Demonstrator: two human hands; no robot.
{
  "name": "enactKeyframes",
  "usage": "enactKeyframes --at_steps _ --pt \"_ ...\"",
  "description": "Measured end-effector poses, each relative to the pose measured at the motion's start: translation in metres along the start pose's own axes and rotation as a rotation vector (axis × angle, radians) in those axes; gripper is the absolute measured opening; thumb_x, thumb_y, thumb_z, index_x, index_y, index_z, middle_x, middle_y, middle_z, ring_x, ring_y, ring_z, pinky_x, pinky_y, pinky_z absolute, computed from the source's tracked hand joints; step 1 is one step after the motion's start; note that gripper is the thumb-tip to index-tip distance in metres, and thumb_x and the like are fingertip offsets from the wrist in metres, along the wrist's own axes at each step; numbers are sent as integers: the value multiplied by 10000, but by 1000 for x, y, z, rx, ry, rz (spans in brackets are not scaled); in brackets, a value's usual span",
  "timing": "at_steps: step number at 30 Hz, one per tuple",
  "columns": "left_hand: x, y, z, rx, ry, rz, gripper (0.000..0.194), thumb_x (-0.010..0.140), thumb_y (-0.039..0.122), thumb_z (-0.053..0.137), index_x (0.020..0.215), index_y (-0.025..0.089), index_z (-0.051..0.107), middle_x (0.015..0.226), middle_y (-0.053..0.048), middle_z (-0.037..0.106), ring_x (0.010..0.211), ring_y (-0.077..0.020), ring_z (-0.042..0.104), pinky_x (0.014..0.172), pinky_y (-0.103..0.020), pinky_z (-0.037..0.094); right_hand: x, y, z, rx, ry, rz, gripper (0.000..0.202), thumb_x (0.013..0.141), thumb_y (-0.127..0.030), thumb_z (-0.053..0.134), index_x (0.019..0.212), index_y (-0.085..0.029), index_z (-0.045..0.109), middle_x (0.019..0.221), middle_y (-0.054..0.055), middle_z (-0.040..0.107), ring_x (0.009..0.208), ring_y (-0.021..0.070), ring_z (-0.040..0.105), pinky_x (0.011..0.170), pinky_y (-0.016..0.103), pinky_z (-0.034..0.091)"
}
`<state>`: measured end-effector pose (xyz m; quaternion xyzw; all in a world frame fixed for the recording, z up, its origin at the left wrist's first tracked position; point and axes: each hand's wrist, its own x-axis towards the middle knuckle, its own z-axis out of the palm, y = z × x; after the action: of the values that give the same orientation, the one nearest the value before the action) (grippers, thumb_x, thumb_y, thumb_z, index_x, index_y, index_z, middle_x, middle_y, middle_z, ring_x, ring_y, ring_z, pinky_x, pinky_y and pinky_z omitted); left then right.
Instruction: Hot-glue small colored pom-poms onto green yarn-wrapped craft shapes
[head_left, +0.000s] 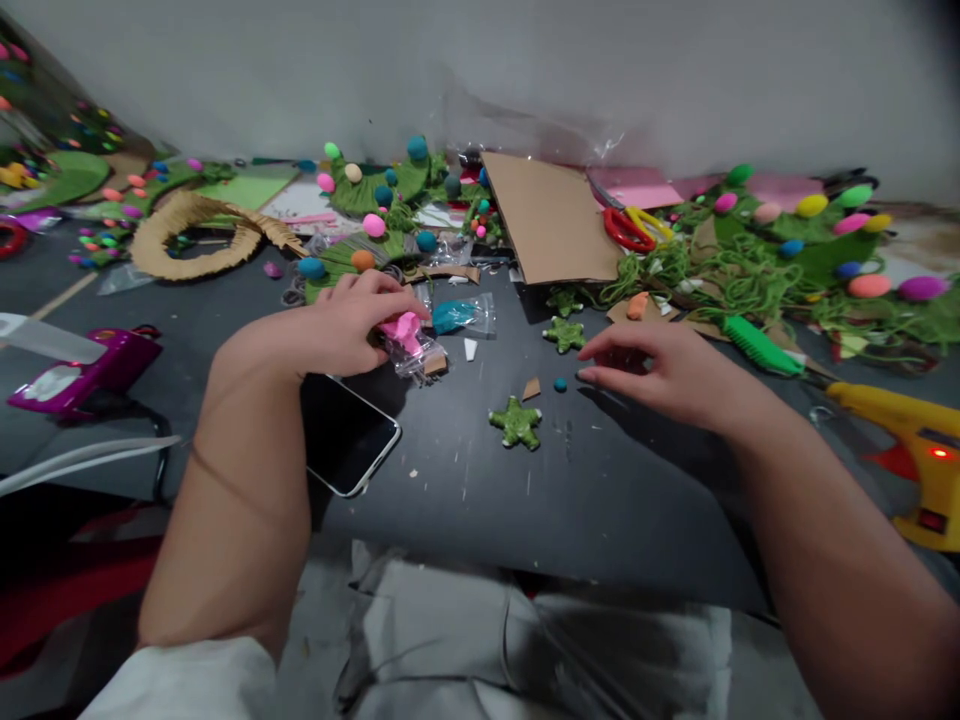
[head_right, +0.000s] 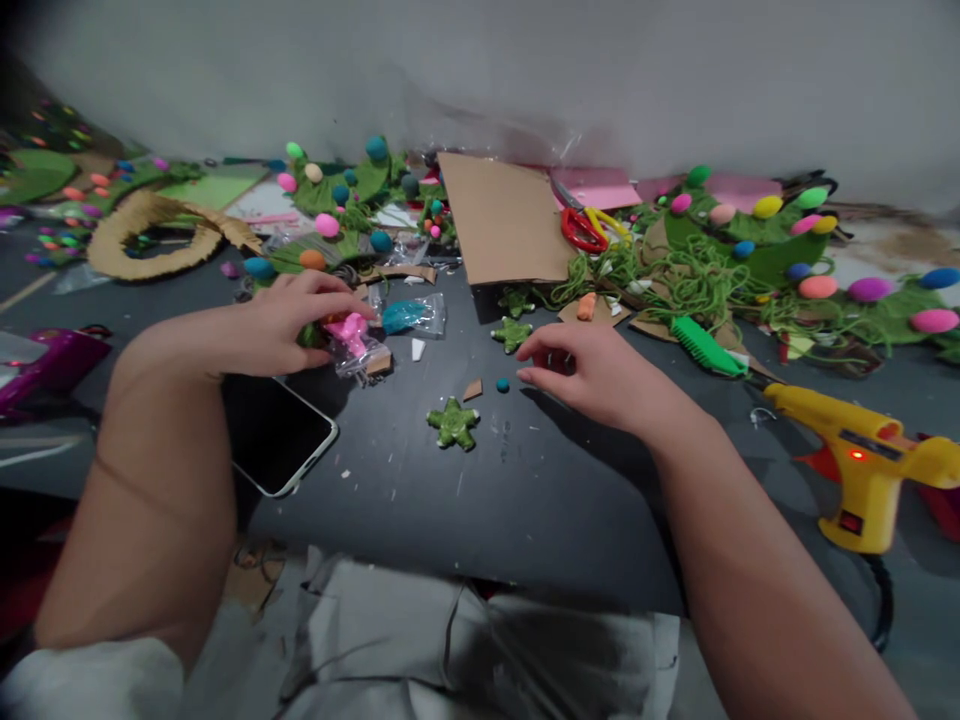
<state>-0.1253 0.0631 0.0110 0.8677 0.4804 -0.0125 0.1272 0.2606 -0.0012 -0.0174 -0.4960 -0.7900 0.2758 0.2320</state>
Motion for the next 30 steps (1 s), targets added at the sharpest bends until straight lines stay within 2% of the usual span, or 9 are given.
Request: enactKeyframes --at_steps 2,5,9,11,13,17,22,27,30 --pt "1 1 0 29 -28 -43 593 745 284 699 1334 347 690 1410 -105 523 1310 -396 490 1114 -580 412 0 0 -1 -10 20 1 234 898 -471 732 922 -245 784 781 41 763 660 202 660 624 347 472" --pt "-1 3 -5 -13 -6 -45 487 782 363 738 1265 303 731 1420 -118 488 1327 -386 475 1151 -597 380 1 -2 2 -7 7 -14 226 919 -454 716 910 -238 784 780 42 763 658 196 660 623 345 473" --pt "0 23 -8 -178 131 86 443 817 448 767 1209 250 716 1444 -112 510 1350 -326 510 1188 -491 372 2 -12 9 51 49 -33 240 950 -453 689 936 -236 788 837 53 771 718 205 661 652 352 482" --pt "4 43 -3 -265 203 160 409 814 444 783 1160 244 699 1345 -81 616 1218 -282 607 1063 -391 455 1 -21 14 140 81 -26 234 949 -463 699 970 -245 781 896 50 776 769 209 671 690 351 506" --pt "10 63 8 -295 235 227 310 880 397 718 1129 217 676 1192 -64 695 1094 -249 652 951 -342 474 0 -31 19 241 106 -18 217 938 -458 723 986 -252 769 944 41 773 813 205 682 733 343 530" --pt "20 88 26 -240 296 305 256 881 350 705 1070 191 639 1056 -60 699 965 -235 647 829 -324 443 -1 -44 30 353 175 -44 156 944 -393 737 981 -242 741 980 40 750 874 193 684 778 318 551" --pt "24 92 33 -262 355 382 202 875 288 701 1036 183 639 994 -51 643 912 -212 618 807 -308 451 2 -43 39 333 272 -113 94 933 -296 733 987 -221 751 1027 57 725 896 194 681 745 307 571" --pt "26 91 35 -351 351 389 220 850 259 742 1042 175 674 977 -30 669 887 -182 628 793 -286 455 4 -37 42 276 291 -179 183 956 -221 693 1098 -253 805 1138 63 748 1022 211 708 773 307 578" --pt "27 92 37 -425 315 382 242 842 275 769 1050 180 689 987 -26 698 883 -174 635 796 -284 458 4 -32 44 227 342 -193 135 948 -242 728 1049 -243 818 1050 55 760 913 184 708 753 302 577"
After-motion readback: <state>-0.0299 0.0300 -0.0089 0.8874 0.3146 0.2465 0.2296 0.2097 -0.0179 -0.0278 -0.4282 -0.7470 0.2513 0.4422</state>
